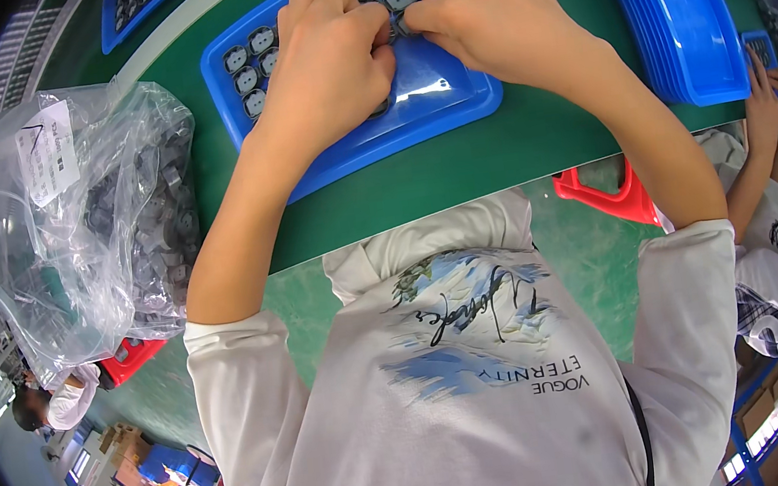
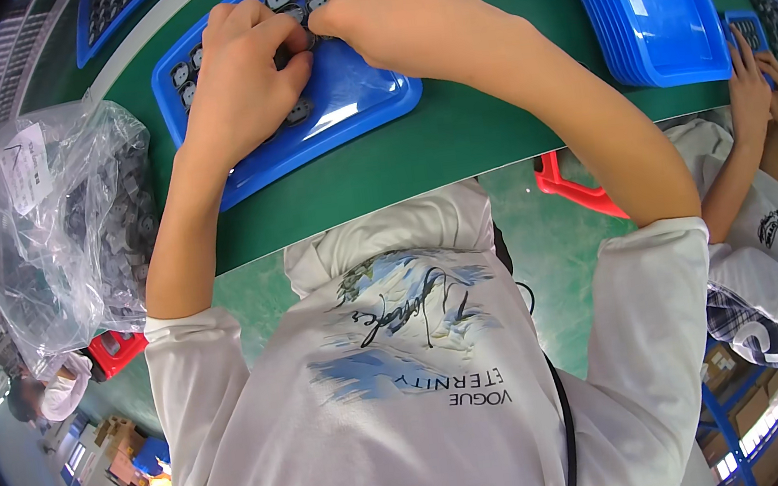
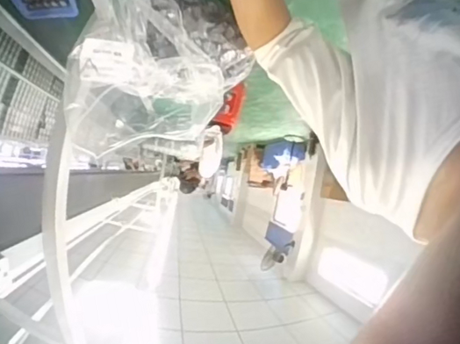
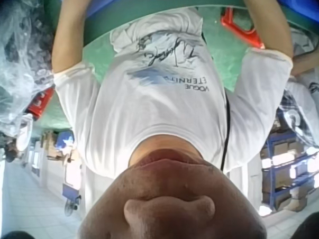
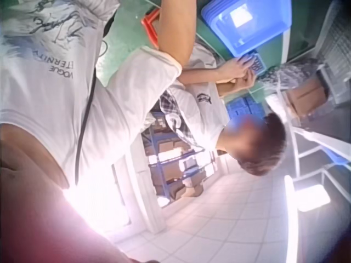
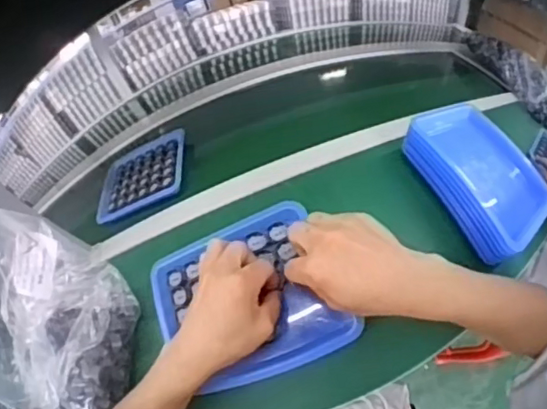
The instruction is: Sorting and placing small metal components into a grid tray at an assembly station.
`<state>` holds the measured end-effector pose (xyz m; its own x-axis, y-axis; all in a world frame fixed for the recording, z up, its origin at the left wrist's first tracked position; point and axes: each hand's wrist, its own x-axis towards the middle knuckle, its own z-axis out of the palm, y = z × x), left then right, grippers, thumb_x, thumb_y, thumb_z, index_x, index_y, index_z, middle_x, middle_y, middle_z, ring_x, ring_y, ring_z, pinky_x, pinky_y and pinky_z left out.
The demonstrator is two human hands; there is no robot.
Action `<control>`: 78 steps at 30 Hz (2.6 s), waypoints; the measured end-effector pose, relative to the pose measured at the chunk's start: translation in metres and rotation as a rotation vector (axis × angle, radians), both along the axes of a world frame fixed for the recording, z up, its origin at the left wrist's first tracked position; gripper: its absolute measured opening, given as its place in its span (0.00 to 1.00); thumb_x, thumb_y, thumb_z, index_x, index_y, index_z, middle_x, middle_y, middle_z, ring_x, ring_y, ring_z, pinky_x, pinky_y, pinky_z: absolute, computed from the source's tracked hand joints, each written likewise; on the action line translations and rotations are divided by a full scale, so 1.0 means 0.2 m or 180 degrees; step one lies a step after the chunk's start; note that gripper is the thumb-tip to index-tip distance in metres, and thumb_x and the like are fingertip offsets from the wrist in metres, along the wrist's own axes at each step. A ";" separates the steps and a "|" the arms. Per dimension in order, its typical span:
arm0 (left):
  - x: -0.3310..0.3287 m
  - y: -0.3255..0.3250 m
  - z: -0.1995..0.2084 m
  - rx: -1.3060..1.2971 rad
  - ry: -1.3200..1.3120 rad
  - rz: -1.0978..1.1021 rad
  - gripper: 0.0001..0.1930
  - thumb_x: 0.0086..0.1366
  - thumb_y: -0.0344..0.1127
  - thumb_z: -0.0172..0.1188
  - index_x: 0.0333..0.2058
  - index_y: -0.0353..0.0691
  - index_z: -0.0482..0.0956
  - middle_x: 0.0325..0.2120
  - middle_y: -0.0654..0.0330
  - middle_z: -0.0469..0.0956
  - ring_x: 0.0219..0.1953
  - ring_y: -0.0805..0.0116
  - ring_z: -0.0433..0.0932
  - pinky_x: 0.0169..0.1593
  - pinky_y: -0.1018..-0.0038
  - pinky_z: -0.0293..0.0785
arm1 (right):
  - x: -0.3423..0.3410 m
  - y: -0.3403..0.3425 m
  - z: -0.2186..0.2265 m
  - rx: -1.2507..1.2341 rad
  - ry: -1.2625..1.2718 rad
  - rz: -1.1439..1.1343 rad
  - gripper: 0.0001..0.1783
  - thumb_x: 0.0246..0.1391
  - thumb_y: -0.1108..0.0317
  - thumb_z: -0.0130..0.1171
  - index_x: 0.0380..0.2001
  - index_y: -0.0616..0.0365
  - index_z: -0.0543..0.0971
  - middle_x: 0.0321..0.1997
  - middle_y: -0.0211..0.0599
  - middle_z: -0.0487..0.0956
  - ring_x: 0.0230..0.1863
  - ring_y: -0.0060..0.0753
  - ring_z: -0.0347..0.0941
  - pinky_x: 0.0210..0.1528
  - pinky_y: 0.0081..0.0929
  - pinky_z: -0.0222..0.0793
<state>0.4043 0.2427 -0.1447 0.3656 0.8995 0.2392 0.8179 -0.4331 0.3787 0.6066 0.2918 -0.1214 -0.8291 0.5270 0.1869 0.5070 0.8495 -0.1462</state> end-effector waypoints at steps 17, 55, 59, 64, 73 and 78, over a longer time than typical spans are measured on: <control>0.10 -0.02 0.12 0.0268 -0.0633 -0.0383 0.05 0.54 0.29 0.69 0.30 0.39 0.83 0.30 0.59 0.78 0.37 0.60 0.76 0.39 0.67 0.74 | 0.56 -0.34 0.08 -0.1631 0.1988 -0.2479 0.12 0.61 0.66 0.64 0.44 0.61 0.82 0.27 0.19 0.74 0.27 0.09 0.63 0.28 0.12 0.56; 0.07 -0.15 -0.04 0.0574 -0.0162 -0.0288 0.04 0.52 0.26 0.66 0.28 0.36 0.84 0.29 0.58 0.74 0.39 0.57 0.72 0.44 0.62 0.70 | 0.45 -0.30 -0.19 -0.0334 0.1188 -0.1235 0.22 0.52 0.60 0.71 0.51 0.50 0.82 0.29 0.33 0.74 0.29 0.35 0.73 0.31 0.32 0.70; 0.07 -0.15 -0.03 0.0454 -0.0215 -0.0238 0.04 0.52 0.26 0.66 0.28 0.36 0.84 0.30 0.58 0.74 0.40 0.56 0.72 0.45 0.61 0.70 | 0.42 -0.31 -0.19 -0.0431 0.0890 -0.1417 0.14 0.52 0.64 0.71 0.40 0.55 0.81 0.30 0.35 0.77 0.30 0.36 0.75 0.31 0.31 0.71; 0.05 -0.15 -0.03 0.0378 -0.0194 -0.0161 0.04 0.52 0.27 0.67 0.29 0.36 0.84 0.31 0.57 0.74 0.41 0.56 0.72 0.47 0.61 0.70 | 0.43 -0.30 -0.16 -0.0027 0.0481 -0.1264 0.10 0.52 0.68 0.69 0.35 0.57 0.80 0.31 0.35 0.76 0.29 0.38 0.75 0.31 0.31 0.70; 0.01 -0.15 -0.01 0.0269 -0.0168 -0.0196 0.05 0.53 0.26 0.68 0.29 0.36 0.82 0.33 0.58 0.74 0.42 0.56 0.70 0.47 0.63 0.71 | 0.26 -0.22 -0.03 -0.0035 0.1080 -0.0363 0.06 0.51 0.71 0.68 0.34 0.56 0.83 0.28 0.33 0.71 0.29 0.37 0.72 0.31 0.34 0.68; 0.02 -0.15 -0.04 0.0322 -0.0268 -0.0160 0.03 0.53 0.27 0.66 0.28 0.36 0.83 0.32 0.57 0.75 0.42 0.55 0.71 0.48 0.62 0.71 | 0.11 -0.16 -0.07 0.0167 0.0527 0.0118 0.07 0.45 0.70 0.69 0.30 0.54 0.82 0.30 0.32 0.71 0.35 0.36 0.73 0.33 0.34 0.70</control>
<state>0.4075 0.2135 -0.1533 0.3845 0.8503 0.3595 0.7613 -0.5123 0.3975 0.6286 0.2590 -0.1347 -0.8033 0.4826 0.3489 0.4479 0.8758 -0.1801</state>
